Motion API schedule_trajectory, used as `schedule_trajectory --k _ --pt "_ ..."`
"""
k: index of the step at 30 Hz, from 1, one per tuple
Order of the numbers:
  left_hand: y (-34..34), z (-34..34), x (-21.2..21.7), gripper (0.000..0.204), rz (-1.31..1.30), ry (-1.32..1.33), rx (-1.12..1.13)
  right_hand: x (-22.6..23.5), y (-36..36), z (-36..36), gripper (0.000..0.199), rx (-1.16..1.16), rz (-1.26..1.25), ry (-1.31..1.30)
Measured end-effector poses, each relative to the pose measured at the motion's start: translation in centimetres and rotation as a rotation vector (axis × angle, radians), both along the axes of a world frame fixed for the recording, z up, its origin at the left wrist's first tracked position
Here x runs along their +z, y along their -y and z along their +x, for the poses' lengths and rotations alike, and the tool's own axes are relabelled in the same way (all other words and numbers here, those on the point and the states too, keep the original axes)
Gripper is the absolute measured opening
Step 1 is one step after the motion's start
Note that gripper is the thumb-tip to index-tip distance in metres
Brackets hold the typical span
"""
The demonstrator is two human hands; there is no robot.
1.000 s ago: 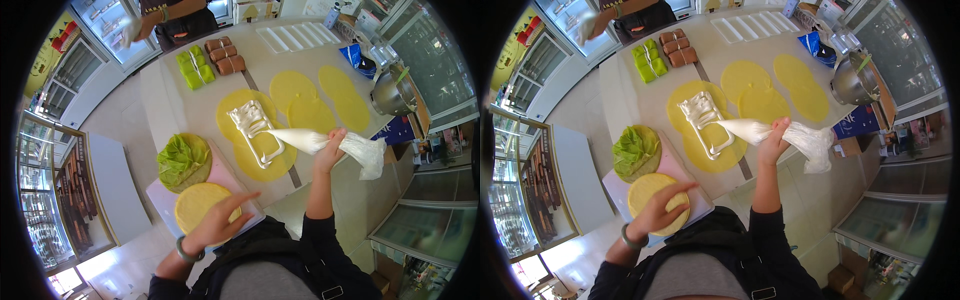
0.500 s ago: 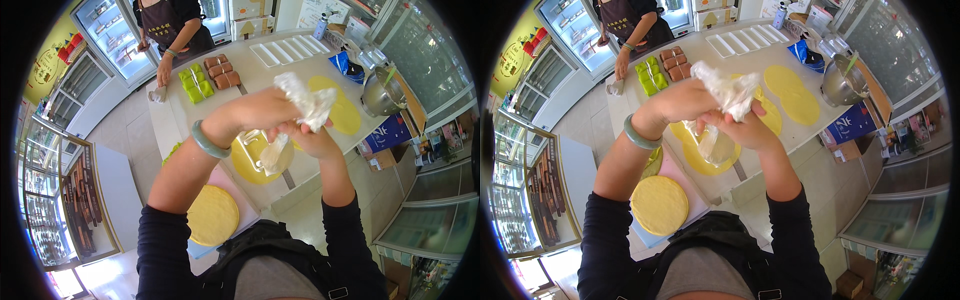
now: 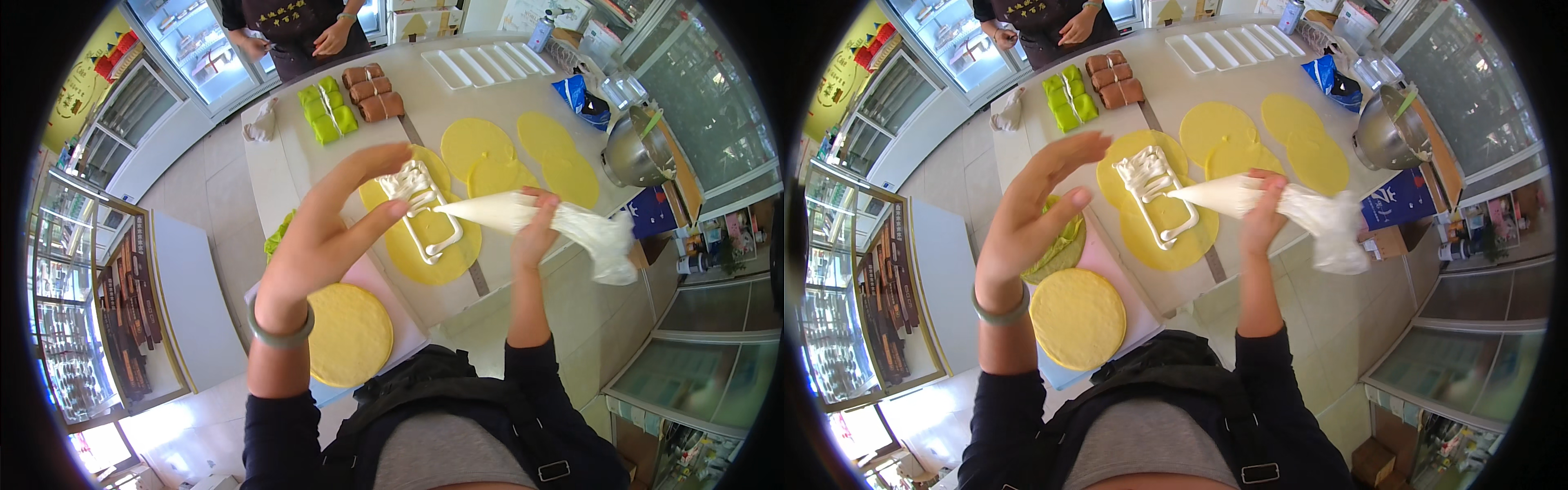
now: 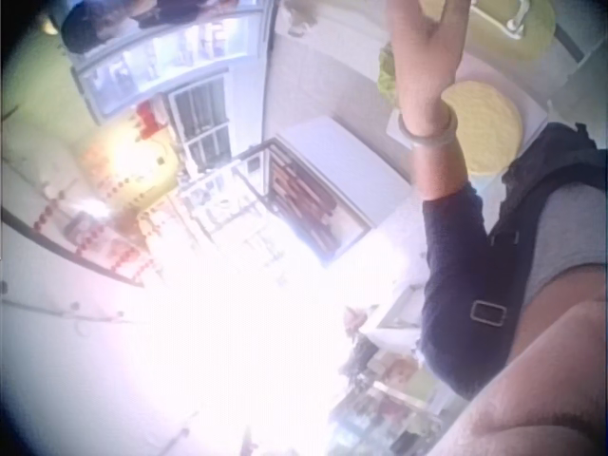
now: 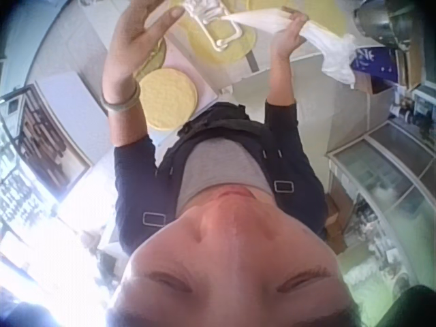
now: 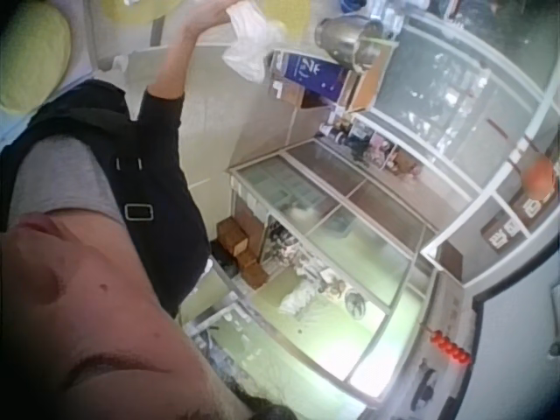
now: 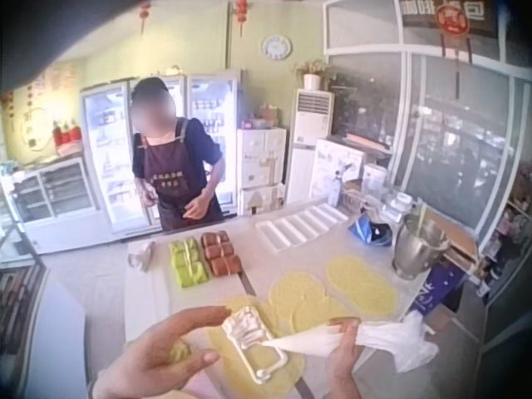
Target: The person pipes cream onto green crepes, adds chocolate chips, and rolls them into cylinders. They then separate and stack yellow crepes, pipe cream onto them, and prepare to roll them.
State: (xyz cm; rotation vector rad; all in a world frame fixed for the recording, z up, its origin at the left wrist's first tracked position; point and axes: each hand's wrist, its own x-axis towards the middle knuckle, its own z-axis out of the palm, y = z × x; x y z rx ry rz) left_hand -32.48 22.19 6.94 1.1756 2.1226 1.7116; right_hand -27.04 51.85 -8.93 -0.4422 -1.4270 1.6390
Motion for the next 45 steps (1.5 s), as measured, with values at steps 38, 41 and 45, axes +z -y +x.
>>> schedule_trajectory --k 38,41,45 --pt "6.9 11.1 -8.1 0.037 -0.203 0.424 0.103 0.0 0.9 2.8 0.042 -0.098 0.297 0.158" --pt "6.8 10.9 -9.0 0.036 -0.212 0.426 0.079 -0.1 0.7 3.2 0.041 -0.022 0.326 0.168" --pt "5.3 10.8 -9.7 0.044 -0.249 0.378 0.037 1.0 -1.7 3.0 0.041 -0.088 0.28 0.182"
